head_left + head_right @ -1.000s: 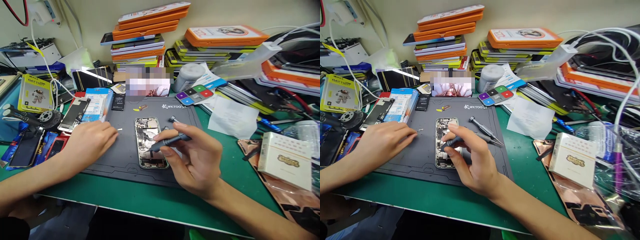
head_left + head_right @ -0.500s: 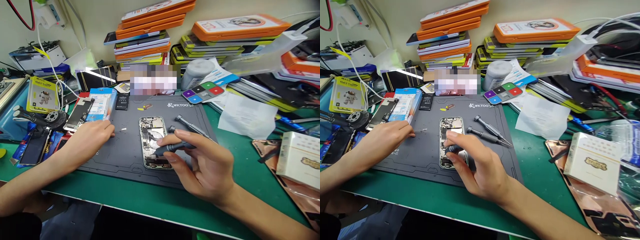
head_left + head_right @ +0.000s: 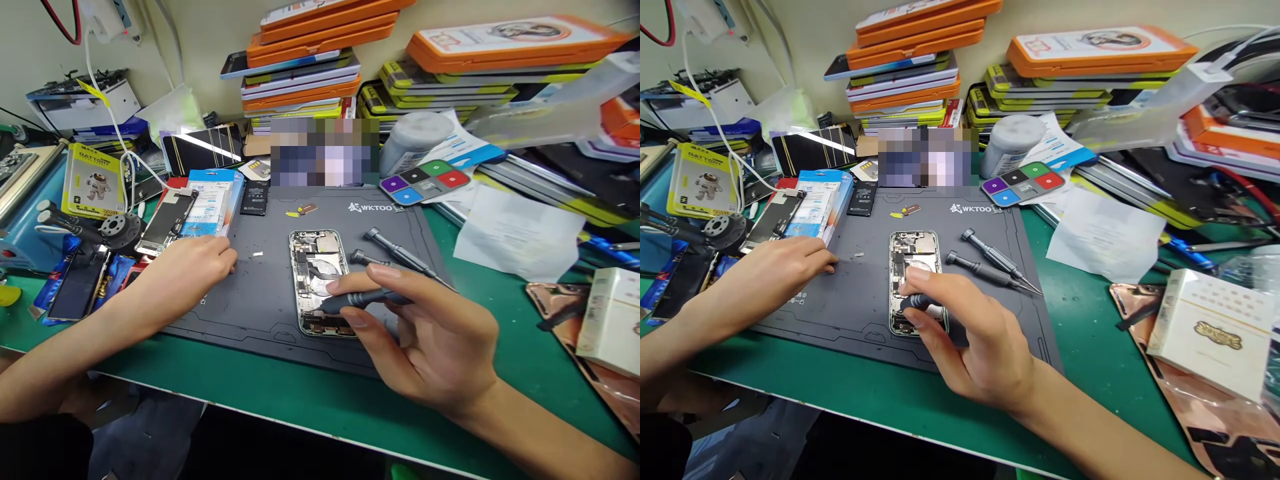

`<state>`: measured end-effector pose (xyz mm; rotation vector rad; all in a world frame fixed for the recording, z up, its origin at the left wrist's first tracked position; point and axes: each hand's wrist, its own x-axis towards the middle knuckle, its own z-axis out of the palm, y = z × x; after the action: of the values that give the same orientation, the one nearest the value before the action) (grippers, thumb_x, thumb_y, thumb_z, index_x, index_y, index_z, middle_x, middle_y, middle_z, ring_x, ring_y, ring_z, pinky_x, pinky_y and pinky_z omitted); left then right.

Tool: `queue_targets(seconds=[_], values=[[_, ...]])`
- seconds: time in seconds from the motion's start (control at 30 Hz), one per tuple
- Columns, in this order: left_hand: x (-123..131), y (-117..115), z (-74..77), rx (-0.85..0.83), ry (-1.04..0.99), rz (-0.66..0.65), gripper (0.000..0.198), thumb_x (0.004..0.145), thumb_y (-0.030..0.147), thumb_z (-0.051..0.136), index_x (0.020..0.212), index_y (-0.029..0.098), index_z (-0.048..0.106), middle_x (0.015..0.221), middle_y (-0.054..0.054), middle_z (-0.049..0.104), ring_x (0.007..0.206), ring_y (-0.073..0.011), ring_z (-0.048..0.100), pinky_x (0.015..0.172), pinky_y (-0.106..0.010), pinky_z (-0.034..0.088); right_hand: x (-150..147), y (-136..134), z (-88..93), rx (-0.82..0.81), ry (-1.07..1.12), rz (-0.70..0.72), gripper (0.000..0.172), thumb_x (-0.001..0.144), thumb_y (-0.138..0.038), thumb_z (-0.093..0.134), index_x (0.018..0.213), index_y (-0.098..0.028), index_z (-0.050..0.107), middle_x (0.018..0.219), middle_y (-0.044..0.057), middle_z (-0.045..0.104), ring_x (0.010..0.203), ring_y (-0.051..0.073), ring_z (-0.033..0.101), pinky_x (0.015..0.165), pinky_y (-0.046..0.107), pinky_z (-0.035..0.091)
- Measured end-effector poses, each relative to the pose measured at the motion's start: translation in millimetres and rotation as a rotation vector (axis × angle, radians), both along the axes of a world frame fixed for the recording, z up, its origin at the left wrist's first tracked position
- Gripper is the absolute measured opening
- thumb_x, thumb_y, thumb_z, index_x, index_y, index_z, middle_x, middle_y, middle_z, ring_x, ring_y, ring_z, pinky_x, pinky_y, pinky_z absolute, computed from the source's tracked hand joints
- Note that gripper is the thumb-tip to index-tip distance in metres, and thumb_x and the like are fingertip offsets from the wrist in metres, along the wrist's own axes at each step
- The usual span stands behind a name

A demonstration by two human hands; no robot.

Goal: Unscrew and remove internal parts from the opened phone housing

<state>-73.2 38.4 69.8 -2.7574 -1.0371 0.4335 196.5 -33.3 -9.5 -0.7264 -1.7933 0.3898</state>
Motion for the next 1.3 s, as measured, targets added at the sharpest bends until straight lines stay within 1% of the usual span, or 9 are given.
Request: queue_targets(seconds=[0.27,0.4,0.53,0.73,0.8,0.87,1.0,1.17,1.3], values=[[-4,3,7.9,-0.092,0.048,0.030,0.034,0.088,-0.002,0.057,0.114,0.016,0.069,0.109,-0.006,0.069,0.095,-0.0243,0.068,0.073,-0.033,0.049,1,1,-1.0,0.016,0.004,0.005,0.078,0.084,0.004,0.067,0.153,-0.028,0.047,0.110,0.007,0.077,0.095,0.020,0.076,0.083,0.034,0.067],[-4,5,8.2,-0.106,0.006,0.019,0.018,0.098,0.010,0.054,0.104,0.016,0.070,0.101,-0.006,0.068,0.087,-0.0211,0.066,0.068,-0.031,0.046,-1,2,-0.4,0.022,-0.008,0.009,0.079,0.084,0.003,0.066,0.154,-0.029,0.046,0.110,0.007,0.077,0.094,0.020,0.076,0.083,0.035,0.068],[-4,7,4.7,-0.085,-0.041,0.004,0.022,0.101,0.016,0.049,0.098,0.016,0.071,0.097,-0.006,0.068,0.082,-0.0198,0.066,0.064,-0.030,0.042,-1,2,1.3,0.023,-0.015,0.008,0.080,0.084,0.003,0.066,0.154,-0.030,0.045,0.107,0.006,0.077,0.093,0.019,0.076,0.082,0.036,0.068],[-13,17,-1.8,-0.111,-0.149,-0.014,0.026,0.106,0.027,0.047,0.100,0.018,0.071,0.097,-0.005,0.071,0.084,-0.0193,0.068,0.068,-0.030,0.046,-1,2,2.7,0.025,0.004,0.012,0.078,0.085,0.002,0.064,0.153,-0.031,0.045,0.109,0.006,0.078,0.092,0.020,0.077,0.082,0.039,0.069],[-18,20,-0.8,-0.142,-0.165,-0.021,0.026,0.107,0.029,0.047,0.105,0.019,0.071,0.102,-0.004,0.071,0.087,-0.0193,0.069,0.072,-0.030,0.048,-1,3,3.2,0.018,0.007,0.013,0.077,0.086,0.002,0.064,0.152,-0.031,0.045,0.111,0.007,0.078,0.092,0.021,0.077,0.079,0.038,0.070],[-25,22,1.3,-0.201,-0.175,-0.045,0.027,0.107,0.033,0.048,0.119,0.023,0.070,0.113,-0.004,0.071,0.094,-0.0195,0.070,0.079,-0.030,0.051,-1,3,3.7,0.016,0.011,0.008,0.074,0.087,0.001,0.064,0.151,-0.031,0.045,0.113,0.007,0.078,0.092,0.021,0.078,0.078,0.037,0.069],[-34,23,2.7,-0.246,-0.155,-0.048,0.035,0.106,0.043,0.053,0.136,0.029,0.063,0.130,-0.005,0.065,0.102,-0.0208,0.069,0.086,-0.032,0.052,-1,3,3.9,0.027,0.001,0.013,0.074,0.087,0.000,0.065,0.152,-0.029,0.044,0.113,0.006,0.077,0.094,0.020,0.078,0.082,0.036,0.069],[-32,21,-0.4,-0.214,-0.185,-0.085,0.032,0.108,0.040,0.047,0.128,0.025,0.067,0.120,-0.005,0.067,0.098,-0.0189,0.068,0.080,-0.030,0.050,-1,3,1.5,0.034,0.009,0.031,0.077,0.086,0.003,0.064,0.153,-0.029,0.045,0.111,0.006,0.077,0.094,0.020,0.077,0.081,0.034,0.069],[-26,15,1.6,-0.164,-0.128,-0.092,0.027,0.109,0.035,0.047,0.119,0.021,0.067,0.111,-0.005,0.067,0.093,-0.0190,0.065,0.077,-0.031,0.047,0,2,0.8,0.021,-0.011,0.022,0.079,0.085,0.002,0.065,0.153,-0.031,0.045,0.108,0.006,0.077,0.092,0.020,0.076,0.078,0.035,0.069]])
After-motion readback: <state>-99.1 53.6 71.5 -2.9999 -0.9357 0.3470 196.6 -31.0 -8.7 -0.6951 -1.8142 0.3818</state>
